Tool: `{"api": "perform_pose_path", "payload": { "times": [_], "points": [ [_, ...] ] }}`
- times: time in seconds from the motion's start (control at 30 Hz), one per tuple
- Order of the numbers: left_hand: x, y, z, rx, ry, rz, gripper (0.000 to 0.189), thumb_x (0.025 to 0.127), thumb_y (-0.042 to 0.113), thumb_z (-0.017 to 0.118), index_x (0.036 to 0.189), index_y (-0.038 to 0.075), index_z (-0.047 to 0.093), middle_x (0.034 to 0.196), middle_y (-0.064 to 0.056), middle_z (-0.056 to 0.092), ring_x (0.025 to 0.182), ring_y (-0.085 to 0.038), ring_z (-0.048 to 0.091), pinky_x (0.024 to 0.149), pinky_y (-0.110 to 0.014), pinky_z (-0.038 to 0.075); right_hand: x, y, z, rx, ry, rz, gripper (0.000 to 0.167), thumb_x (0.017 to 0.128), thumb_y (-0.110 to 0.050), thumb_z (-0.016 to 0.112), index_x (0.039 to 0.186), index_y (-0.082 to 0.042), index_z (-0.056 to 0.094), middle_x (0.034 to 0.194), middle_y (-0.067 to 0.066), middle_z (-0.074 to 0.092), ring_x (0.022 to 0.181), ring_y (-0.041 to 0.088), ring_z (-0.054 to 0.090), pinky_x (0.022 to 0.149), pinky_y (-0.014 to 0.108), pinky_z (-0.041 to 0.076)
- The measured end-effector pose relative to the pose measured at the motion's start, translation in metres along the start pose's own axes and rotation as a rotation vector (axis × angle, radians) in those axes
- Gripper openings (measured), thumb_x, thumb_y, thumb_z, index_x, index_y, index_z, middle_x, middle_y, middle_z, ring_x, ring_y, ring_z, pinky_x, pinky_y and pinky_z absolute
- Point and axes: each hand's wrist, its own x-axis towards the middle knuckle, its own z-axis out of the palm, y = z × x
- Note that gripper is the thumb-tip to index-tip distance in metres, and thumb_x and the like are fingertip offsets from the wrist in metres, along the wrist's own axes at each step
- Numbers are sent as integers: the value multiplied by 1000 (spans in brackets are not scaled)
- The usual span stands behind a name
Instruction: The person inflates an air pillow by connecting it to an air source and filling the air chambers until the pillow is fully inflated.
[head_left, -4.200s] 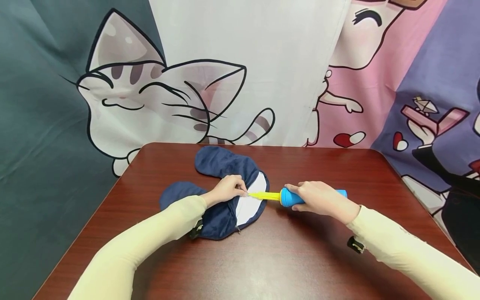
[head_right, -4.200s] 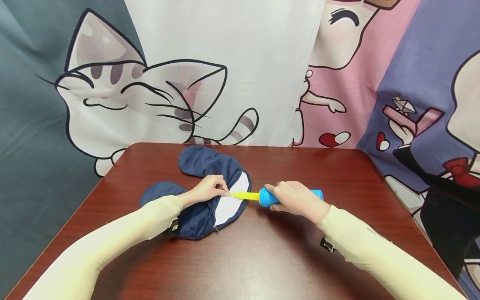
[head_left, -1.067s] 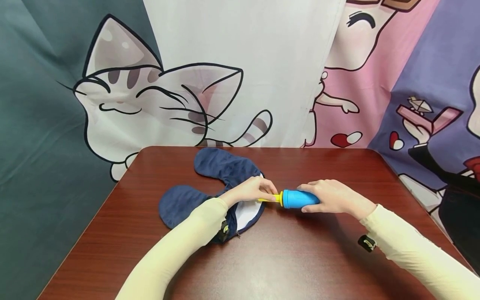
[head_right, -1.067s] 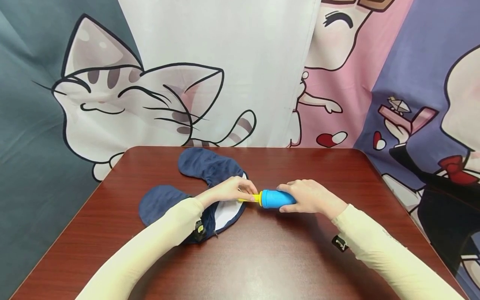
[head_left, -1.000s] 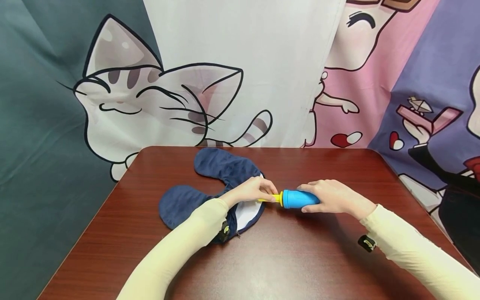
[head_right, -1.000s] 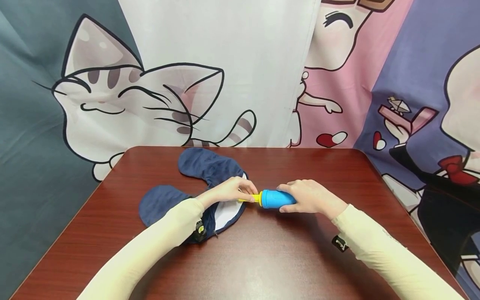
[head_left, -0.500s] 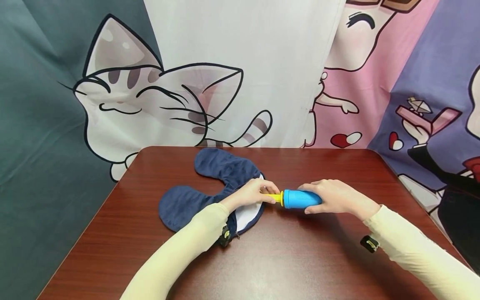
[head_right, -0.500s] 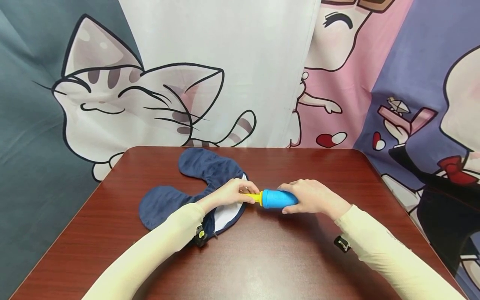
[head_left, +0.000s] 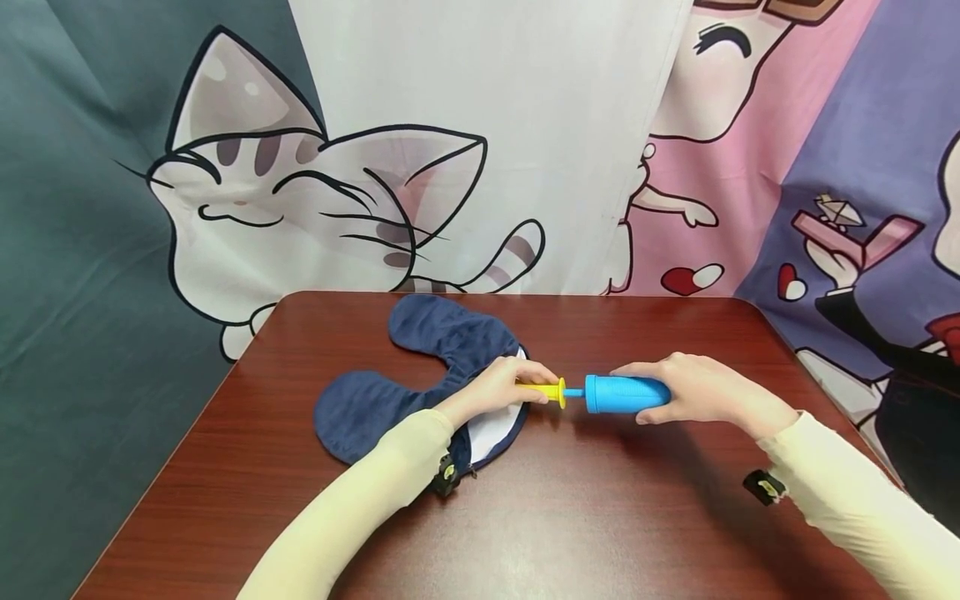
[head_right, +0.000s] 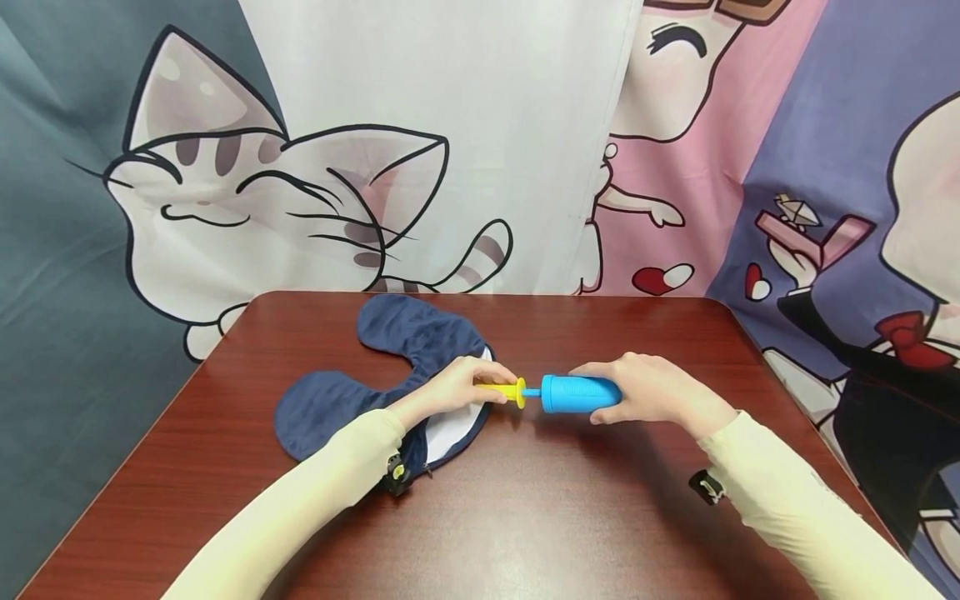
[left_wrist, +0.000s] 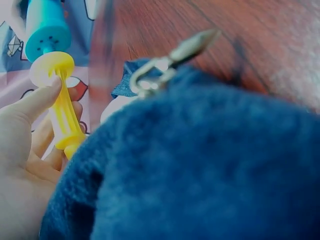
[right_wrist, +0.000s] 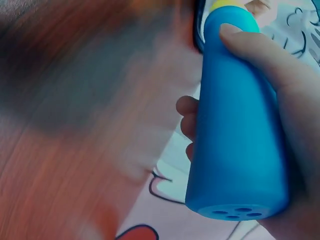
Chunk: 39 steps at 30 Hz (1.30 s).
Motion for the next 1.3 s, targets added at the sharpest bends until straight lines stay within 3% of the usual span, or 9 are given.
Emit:
{"api": "perform_pose_path", "payload": {
  "times": [0.33, 0.63, 0.8, 1.3],
  "points": [
    [0, 0, -3, -53, 14, 11, 30, 90, 18, 73, 119, 13, 70, 109, -4, 76, 94, -10, 69, 77, -17, 50, -27, 14, -19, -45, 68, 49, 69, 69, -63, 80, 130, -37, 62, 109, -6, 71, 86, 10, 60, 67, 33, 47],
    [-1, 0, -3, -47, 35, 16, 31, 89, 18, 74, 119, 13, 70, 107, -5, 76, 90, -8, 65, 75, -15, 47, -46, 21, -31, -33, 90, 123, 68, 67, -66, 80, 128, -41, 64, 110, -7, 72, 86, 9, 58, 66, 30, 43],
    [-3, 0, -4, -75, 46, 13, 31, 89, 17, 74, 119, 12, 70, 108, -7, 76, 92, -9, 67, 77, -16, 49, -51, 25, -39, -40, 78, 165, 67, 66, -67, 80, 126, -45, 63, 112, -5, 71, 89, 12, 59, 65, 31, 42],
    [-6, -4, -5, -130, 57, -22, 30, 91, 17, 71, 120, 11, 69, 113, -7, 74, 100, -13, 68, 82, -17, 51, -68, 32, -59, -27, 41, 242, 69, 64, -66, 81, 126, -42, 64, 101, -6, 68, 86, 15, 54, 64, 33, 38]
  ]
}}
